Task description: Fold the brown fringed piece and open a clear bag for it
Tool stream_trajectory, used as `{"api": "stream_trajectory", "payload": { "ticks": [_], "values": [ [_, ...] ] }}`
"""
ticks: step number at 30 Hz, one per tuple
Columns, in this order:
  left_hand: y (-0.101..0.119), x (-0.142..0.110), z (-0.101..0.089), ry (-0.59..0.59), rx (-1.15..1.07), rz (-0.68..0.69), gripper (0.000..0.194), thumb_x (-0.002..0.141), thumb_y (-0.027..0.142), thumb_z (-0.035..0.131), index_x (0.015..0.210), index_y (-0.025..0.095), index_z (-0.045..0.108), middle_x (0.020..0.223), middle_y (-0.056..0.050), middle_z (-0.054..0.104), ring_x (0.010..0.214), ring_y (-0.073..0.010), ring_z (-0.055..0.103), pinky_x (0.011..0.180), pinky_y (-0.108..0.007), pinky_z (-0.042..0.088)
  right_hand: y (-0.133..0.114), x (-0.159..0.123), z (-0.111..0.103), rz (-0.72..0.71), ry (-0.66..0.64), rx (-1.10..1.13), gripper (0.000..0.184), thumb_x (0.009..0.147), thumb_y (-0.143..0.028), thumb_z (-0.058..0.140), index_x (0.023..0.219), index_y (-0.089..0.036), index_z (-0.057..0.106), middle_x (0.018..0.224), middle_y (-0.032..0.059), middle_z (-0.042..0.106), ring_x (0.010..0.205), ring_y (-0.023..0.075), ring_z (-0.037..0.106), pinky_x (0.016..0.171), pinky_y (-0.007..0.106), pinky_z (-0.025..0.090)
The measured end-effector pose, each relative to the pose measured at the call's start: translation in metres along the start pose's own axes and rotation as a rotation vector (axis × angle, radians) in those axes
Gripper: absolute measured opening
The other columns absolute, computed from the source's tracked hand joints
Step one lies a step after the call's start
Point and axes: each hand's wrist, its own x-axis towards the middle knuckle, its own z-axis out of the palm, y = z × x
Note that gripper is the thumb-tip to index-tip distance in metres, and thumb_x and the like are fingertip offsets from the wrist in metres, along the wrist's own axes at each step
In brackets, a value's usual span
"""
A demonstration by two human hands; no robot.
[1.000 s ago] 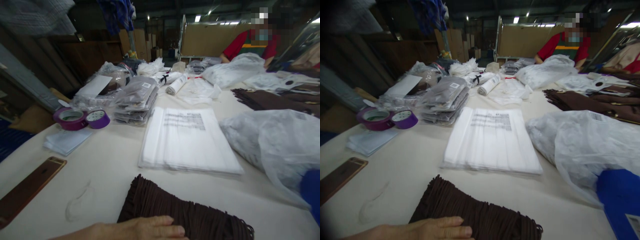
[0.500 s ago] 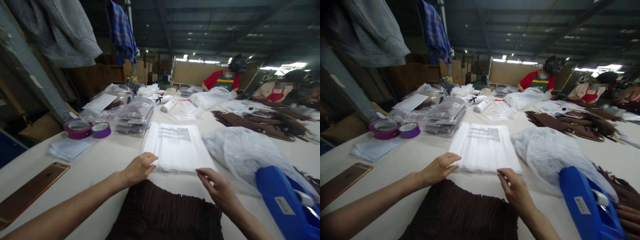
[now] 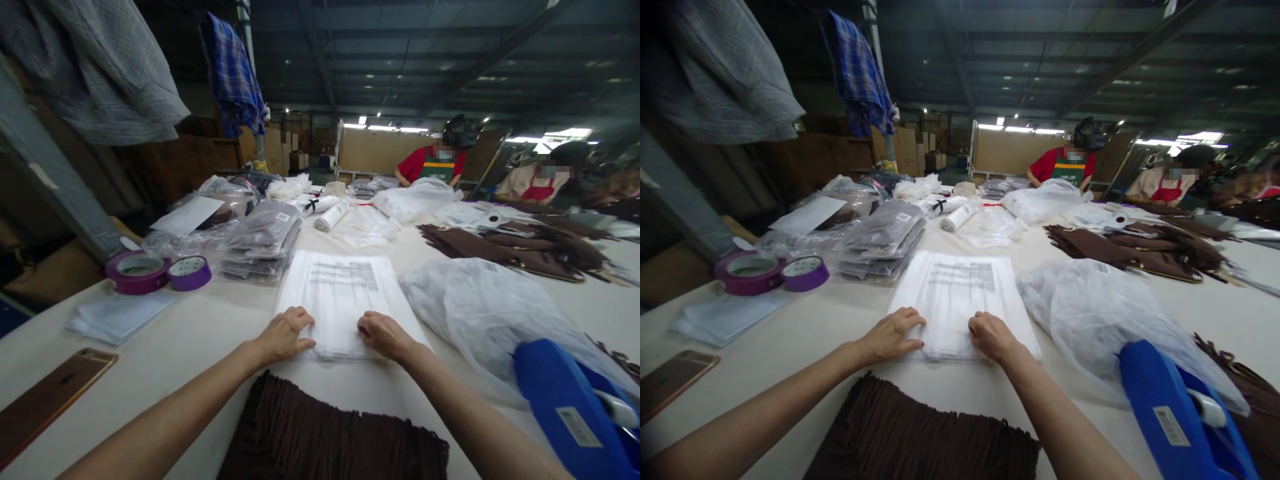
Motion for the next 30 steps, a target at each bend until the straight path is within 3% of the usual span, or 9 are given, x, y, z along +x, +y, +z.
{"api": "stream_trajectory", "payload": {
  "ticks": [5, 8, 12, 17, 24, 30],
  "values": [
    [0.000, -0.001, 0.001, -0.007, 0.013, 0.010, 0.033, 0.076, 0.031, 0.065, 0.104, 0.016, 0.058, 0.106, -0.009, 0.057, 0.101, -0.0248, 0.051, 0.092, -0.037, 0.041, 0.003, 0.007, 0.003, -0.004, -0.008, -0.032, 0.013, 0.087, -0.025, 0.052, 0.083, -0.015, 0.059, 0.092, 0.0021, 0.061, 0.088, 0.0147, 0.057, 0.082, 0.037, 0.046],
    [0.001, 0.000, 0.002, -0.005, 0.024, -0.006, 0.041, 0.075, 0.037, 0.067, 0.107, 0.014, 0.057, 0.106, -0.010, 0.056, 0.101, -0.0273, 0.050, 0.091, -0.040, 0.042, 0.010, 0.008, 0.002, -0.008, -0.028, 0.029, 0.014, 0.084, -0.029, 0.056, 0.085, -0.015, 0.059, 0.088, 0.0016, 0.061, 0.080, 0.0135, 0.057, 0.077, 0.033, 0.047],
    [0.002, 0.004, 0.003, -0.012, 0.017, -0.019, 0.046, 0.073, 0.040, 0.068, 0.110, 0.017, 0.056, 0.107, -0.009, 0.055, 0.103, -0.0279, 0.050, 0.090, -0.041, 0.043, 0.017, 0.009, -0.001, -0.035, -0.044, 0.122, 0.037, 0.070, -0.034, 0.071, 0.098, -0.016, 0.058, 0.097, 0.0043, 0.059, 0.074, 0.0113, 0.057, 0.070, 0.025, 0.046],
    [0.002, 0.008, 0.002, -0.019, 0.019, -0.013, 0.045, 0.074, 0.041, 0.067, 0.110, 0.017, 0.055, 0.105, -0.008, 0.055, 0.102, -0.0273, 0.050, 0.090, -0.041, 0.042, 0.014, 0.012, 0.002, -0.065, -0.015, 0.091, 0.005, 0.081, -0.020, 0.057, 0.079, -0.015, 0.059, 0.087, 0.0013, 0.060, 0.072, 0.0107, 0.055, 0.071, 0.028, 0.045],
    [0.005, 0.009, 0.002, -0.029, 0.048, 0.003, 0.046, 0.076, 0.042, 0.066, 0.113, 0.016, 0.054, 0.106, -0.009, 0.055, 0.102, -0.0277, 0.051, 0.087, -0.040, 0.044, 0.012, 0.019, 0.007, -0.059, -0.022, 0.032, 0.010, 0.085, -0.022, 0.054, 0.080, -0.014, 0.057, 0.084, 0.0002, 0.059, 0.075, 0.0118, 0.056, 0.074, 0.032, 0.047],
    [0.016, 0.013, -0.001, -0.016, 0.091, 0.120, 0.042, 0.078, 0.036, 0.067, 0.112, 0.015, 0.056, 0.105, -0.010, 0.056, 0.098, -0.0266, 0.052, 0.084, -0.040, 0.044, 0.017, 0.025, 0.000, -0.024, -0.073, 0.135, 0.015, 0.085, -0.026, 0.056, 0.075, -0.015, 0.057, 0.076, -0.0022, 0.058, 0.071, 0.0107, 0.055, 0.069, 0.030, 0.048]
  ]
}}
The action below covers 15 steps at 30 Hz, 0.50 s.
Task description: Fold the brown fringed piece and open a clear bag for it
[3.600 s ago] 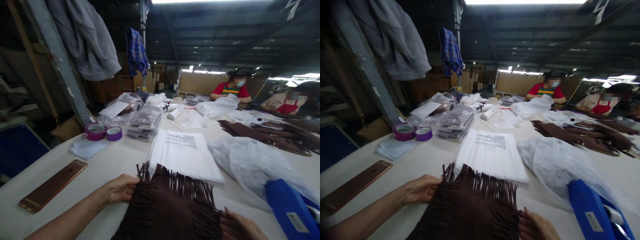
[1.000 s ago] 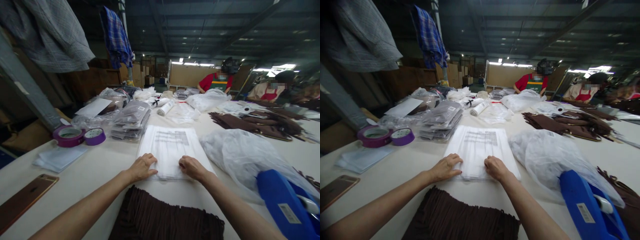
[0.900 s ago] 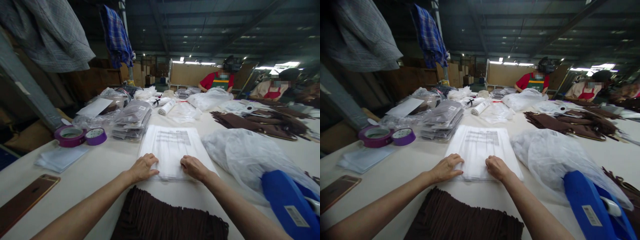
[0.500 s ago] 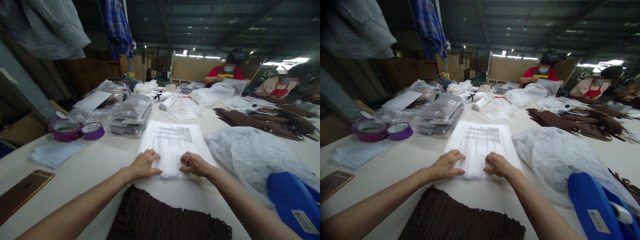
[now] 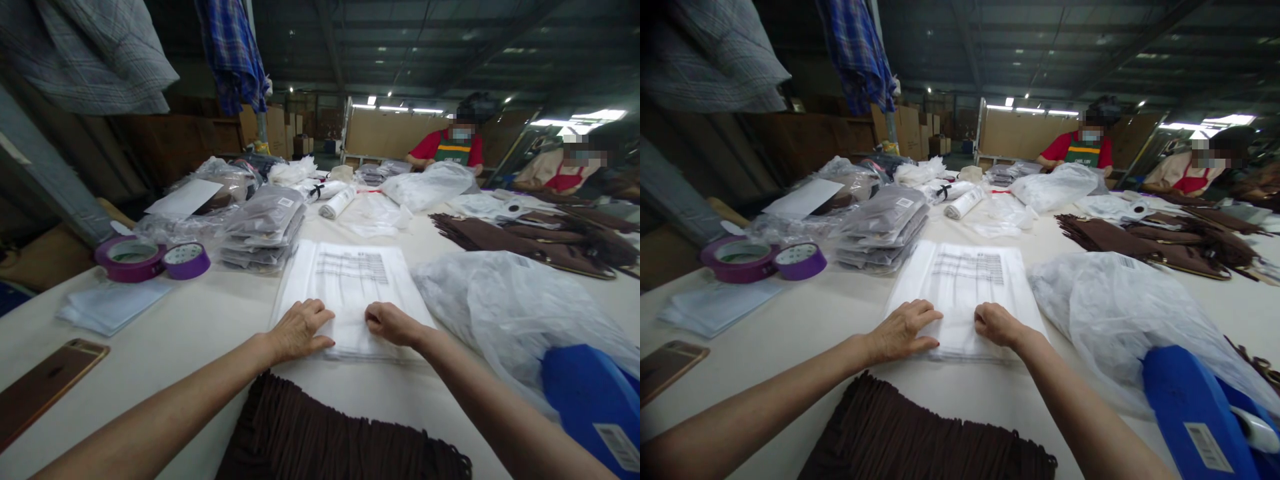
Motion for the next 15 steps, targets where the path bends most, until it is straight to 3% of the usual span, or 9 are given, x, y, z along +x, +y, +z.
{"api": "stream_trajectory", "payload": {
  "ticks": [11, 15],
  "values": [
    [0.021, 0.033, 0.010, 0.010, 0.124, 0.175, 0.022, 0.080, 0.032, 0.065, 0.091, 0.013, 0.059, 0.096, -0.010, 0.059, 0.090, -0.0253, 0.055, 0.071, -0.035, 0.043, 0.011, 0.006, -0.006, 0.050, -0.097, 0.292, 0.019, 0.083, -0.026, 0.058, 0.069, -0.015, 0.054, 0.060, -0.0072, 0.048, 0.055, 0.0072, 0.047, 0.055, 0.023, 0.041],
    [0.024, 0.034, 0.008, 0.007, 0.149, 0.188, 0.026, 0.081, 0.039, 0.062, 0.087, 0.014, 0.059, 0.093, -0.009, 0.059, 0.086, -0.0240, 0.055, 0.069, -0.034, 0.044, 0.012, 0.006, -0.006, 0.049, -0.095, 0.355, 0.019, 0.083, -0.025, 0.058, 0.068, -0.015, 0.053, 0.059, -0.0079, 0.045, 0.053, 0.0066, 0.044, 0.052, 0.022, 0.039]
  ]
}}
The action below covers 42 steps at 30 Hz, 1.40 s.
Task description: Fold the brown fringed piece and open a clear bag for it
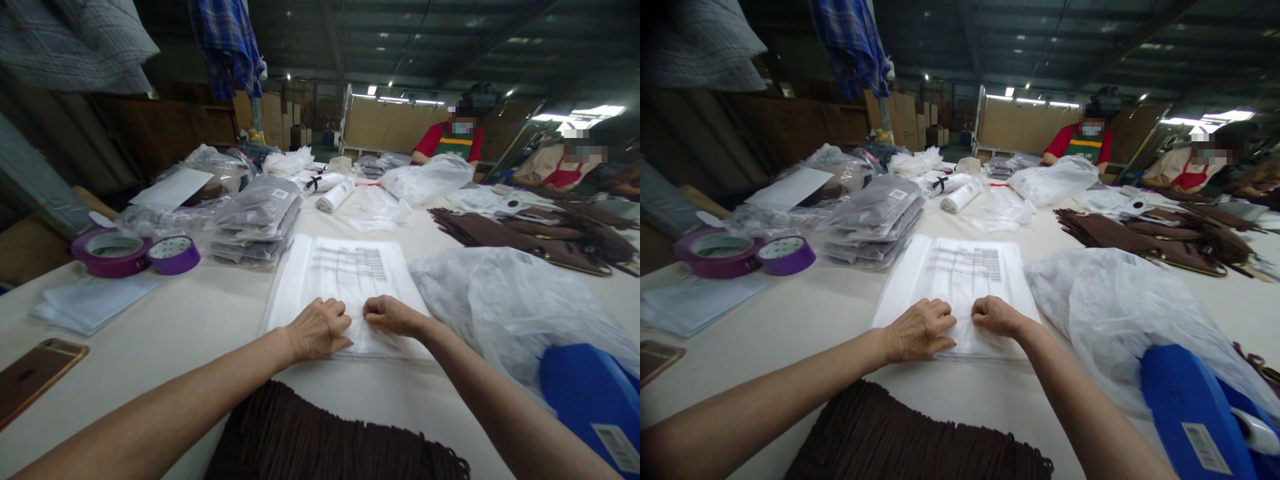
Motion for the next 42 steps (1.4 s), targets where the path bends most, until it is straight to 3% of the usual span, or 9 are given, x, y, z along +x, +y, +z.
{"api": "stream_trajectory", "payload": {
  "ticks": [4, 10, 14, 17, 23, 28, 33, 36, 42],
  "values": [
    [0.006, 0.003, -0.001, 0.025, 0.011, -0.046, 0.033, 0.080, 0.045, 0.061, 0.089, 0.013, 0.058, 0.094, -0.010, 0.058, 0.086, -0.0243, 0.054, 0.070, -0.035, 0.044, 0.003, 0.001, 0.000, 0.001, 0.001, 0.038, 0.019, 0.083, -0.024, 0.058, 0.067, -0.015, 0.052, 0.058, -0.0082, 0.043, 0.052, 0.0062, 0.042, 0.050, 0.021, 0.037],
    [0.008, 0.009, 0.003, 0.006, 0.005, -0.041, 0.012, 0.087, 0.022, 0.053, 0.089, 0.012, 0.060, 0.095, -0.011, 0.060, 0.088, -0.0251, 0.056, 0.070, -0.035, 0.045, 0.006, 0.000, 0.002, -0.006, 0.008, 0.069, 0.019, 0.083, -0.023, 0.058, 0.066, -0.015, 0.051, 0.057, -0.0085, 0.042, 0.051, 0.0061, 0.040, 0.050, 0.021, 0.035],
    [0.005, 0.014, 0.003, -0.027, -0.039, -0.096, 0.013, 0.087, 0.012, 0.050, 0.082, 0.012, 0.062, 0.089, -0.010, 0.063, 0.086, -0.0219, 0.058, 0.071, -0.032, 0.045, 0.008, 0.000, 0.004, -0.021, 0.030, 0.097, 0.018, 0.081, -0.020, 0.058, 0.065, -0.016, 0.050, 0.057, -0.0084, 0.042, 0.051, 0.0064, 0.039, 0.051, 0.021, 0.034],
    [0.002, 0.020, 0.002, -0.054, -0.105, -0.194, 0.012, 0.085, 0.015, 0.057, 0.075, 0.011, 0.063, 0.082, -0.008, 0.065, 0.079, -0.0190, 0.060, 0.069, -0.030, 0.046, 0.008, -0.004, 0.006, -0.041, 0.082, 0.124, 0.012, 0.079, -0.018, 0.055, 0.067, -0.016, 0.053, 0.058, -0.0070, 0.045, 0.054, 0.0078, 0.041, 0.054, 0.023, 0.034],
    [0.000, 0.030, -0.002, -0.127, -0.280, -0.341, 0.013, 0.082, 0.025, 0.064, 0.076, 0.013, 0.063, 0.077, 0.000, 0.065, 0.074, -0.0137, 0.061, 0.073, -0.031, 0.050, 0.003, -0.033, 0.018, -0.121, 0.251, 0.152, 0.036, 0.079, -0.052, 0.050, 0.086, -0.019, 0.061, 0.087, 0.0042, 0.060, 0.077, 0.0152, 0.053, 0.070, 0.030, 0.042],
    [0.002, 0.033, -0.007, -0.159, -0.378, -0.403, 0.014, 0.075, 0.021, 0.070, 0.068, 0.013, 0.061, 0.074, 0.001, 0.063, 0.071, -0.0130, 0.059, 0.069, -0.029, 0.049, 0.002, -0.045, 0.036, -0.171, 0.348, 0.084, 0.030, 0.073, -0.041, 0.061, 0.094, -0.021, 0.062, 0.099, 0.0068, 0.060, 0.071, 0.0145, 0.052, 0.067, 0.032, 0.042],
    [0.004, 0.034, -0.012, -0.158, -0.438, -0.420, 0.017, 0.064, 0.015, 0.076, 0.061, 0.013, 0.059, 0.065, 0.003, 0.059, 0.062, -0.0108, 0.054, 0.061, -0.024, 0.043, 0.003, -0.035, 0.043, -0.140, 0.445, 0.067, 0.016, 0.081, -0.034, 0.054, 0.077, -0.022, 0.063, 0.080, 0.0025, 0.062, 0.073, 0.0145, 0.057, 0.067, 0.028, 0.043],
    [0.003, 0.034, -0.012, -0.140, -0.473, -0.433, 0.019, 0.057, 0.014, 0.078, 0.056, 0.015, 0.059, 0.056, 0.006, 0.053, 0.057, -0.0103, 0.050, 0.054, -0.021, 0.037, 0.002, -0.030, 0.044, -0.114, 0.489, 0.009, 0.019, 0.083, -0.029, 0.051, 0.067, -0.021, 0.059, 0.068, 0.0004, 0.060, 0.065, 0.0134, 0.056, 0.061, 0.026, 0.041],
    [-0.007, 0.025, -0.013, -0.108, -0.544, -0.442, 0.027, 0.067, 0.040, 0.073, 0.058, 0.017, 0.061, 0.050, 0.006, 0.051, 0.054, -0.0102, 0.050, 0.048, -0.019, 0.035, 0.000, -0.034, 0.050, -0.164, 0.584, -0.222, 0.021, 0.089, -0.029, 0.042, 0.075, -0.020, 0.054, 0.075, 0.0041, 0.059, 0.070, 0.0164, 0.055, 0.065, 0.028, 0.039]
  ]
}}
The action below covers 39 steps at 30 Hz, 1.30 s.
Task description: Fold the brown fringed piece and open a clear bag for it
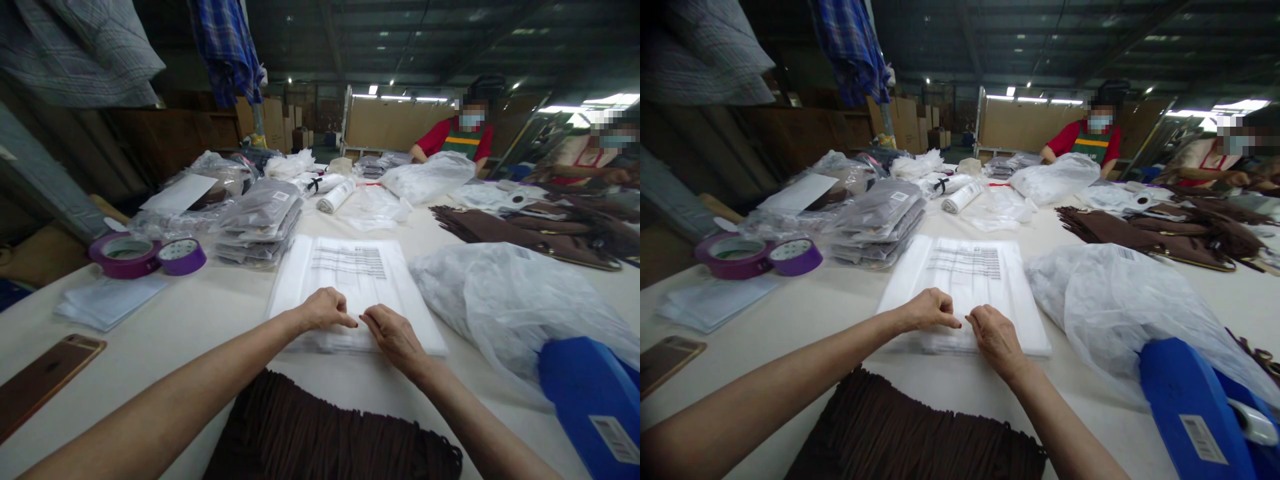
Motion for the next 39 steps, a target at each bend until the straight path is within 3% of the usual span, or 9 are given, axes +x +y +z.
{"api": "stream_trajectory", "payload": {
  "ticks": [3, 11, 15, 18, 21, 28, 32, 35, 39],
  "values": [
    [-0.005, -0.006, -0.001, 0.031, 0.034, 0.019, 0.028, 0.075, 0.041, 0.064, 0.062, 0.017, 0.063, 0.055, 0.004, 0.056, 0.057, -0.0112, 0.053, 0.049, -0.019, 0.036, 0.000, -0.003, 0.001, -0.072, 0.032, -0.093, 0.022, 0.092, -0.028, 0.037, 0.078, -0.020, 0.052, 0.075, 0.0045, 0.059, 0.070, 0.0162, 0.055, 0.065, 0.027, 0.039],
    [-0.004, -0.027, 0.005, 0.117, 0.400, 0.195, 0.005, 0.076, 0.014, 0.058, 0.075, 0.014, 0.062, 0.078, -0.008, 0.064, 0.073, -0.0215, 0.059, 0.064, -0.031, 0.044, -0.010, -0.012, -0.004, -0.310, 0.066, -0.363, 0.027, 0.094, -0.027, 0.035, 0.074, -0.020, 0.051, 0.066, 0.0025, 0.056, 0.060, 0.0139, 0.049, 0.056, 0.026, 0.031],
    [-0.009, -0.049, 0.002, 0.129, 0.544, 0.319, 0.018, 0.075, 0.000, 0.045, 0.077, 0.012, 0.059, 0.078, -0.010, 0.062, 0.073, -0.0217, 0.057, 0.067, -0.033, 0.044, -0.007, -0.025, -0.011, -0.340, 0.080, -0.468, 0.017, 0.086, -0.010, 0.041, 0.078, -0.018, 0.055, 0.066, 0.0020, 0.055, 0.059, 0.0138, 0.048, 0.056, 0.025, 0.031],
    [-0.016, -0.070, 0.001, 0.133, 0.588, 0.384, 0.018, 0.076, 0.001, 0.044, 0.071, 0.014, 0.056, 0.074, -0.008, 0.061, 0.071, -0.0199, 0.055, 0.067, -0.030, 0.044, -0.001, -0.038, -0.021, -0.235, 0.144, -0.542, 0.022, 0.080, -0.003, 0.041, 0.078, -0.017, 0.057, 0.072, 0.0067, 0.057, 0.065, 0.0178, 0.048, 0.061, 0.029, 0.031],
    [-0.029, -0.089, -0.002, 0.193, 0.590, 0.361, 0.021, 0.078, 0.002, 0.040, 0.070, 0.016, 0.054, 0.073, -0.007, 0.059, 0.072, -0.0200, 0.054, 0.068, -0.031, 0.043, 0.006, -0.055, -0.030, -0.122, 0.172, -0.553, 0.021, 0.079, -0.005, 0.041, 0.072, -0.017, 0.057, 0.074, 0.0102, 0.058, 0.068, 0.0209, 0.048, 0.064, 0.032, 0.032],
    [-0.081, -0.116, -0.015, 0.530, 0.415, -0.053, 0.019, 0.077, 0.004, 0.037, 0.074, 0.015, 0.053, 0.079, -0.015, 0.060, 0.080, -0.0260, 0.055, 0.072, -0.037, 0.041, 0.020, -0.098, -0.029, 0.127, 0.180, -0.260, 0.023, 0.079, -0.015, 0.037, 0.083, -0.019, 0.060, 0.082, 0.0088, 0.060, 0.067, 0.0195, 0.053, 0.060, 0.030, 0.037],
    [-0.090, -0.127, -0.007, 0.672, 0.126, -0.278, 0.013, 0.081, 0.018, 0.045, 0.070, 0.018, 0.052, 0.064, -0.006, 0.058, 0.070, -0.0219, 0.057, 0.066, -0.031, 0.040, 0.019, -0.108, -0.024, 0.415, 0.283, 0.014, 0.023, 0.069, -0.024, 0.042, 0.085, -0.021, 0.058, 0.088, 0.0095, 0.061, 0.067, 0.0210, 0.055, 0.057, 0.033, 0.038],
    [-0.085, -0.133, 0.003, 0.712, -0.207, -0.392, 0.015, 0.078, 0.025, 0.050, 0.064, 0.019, 0.052, 0.051, 0.001, 0.052, 0.052, -0.0168, 0.054, 0.052, -0.026, 0.038, 0.013, -0.110, -0.025, 0.657, 0.345, 0.312, 0.023, 0.064, -0.038, 0.050, 0.078, -0.021, 0.055, 0.065, 0.0043, 0.058, 0.053, 0.0185, 0.051, 0.049, 0.032, 0.037],
    [-0.077, -0.132, 0.010, 0.728, -0.699, -0.415, 0.013, 0.072, 0.027, 0.059, 0.066, 0.017, 0.053, 0.057, 0.000, 0.057, 0.044, -0.0117, 0.051, 0.040, -0.021, 0.035, 0.001, -0.107, -0.030, 0.819, 0.360, 0.800, 0.040, 0.051, -0.053, 0.060, 0.076, -0.023, 0.053, 0.042, -0.0101, 0.033, 0.034, 0.0080, 0.027, 0.033, 0.024, 0.023]
  ]
}}
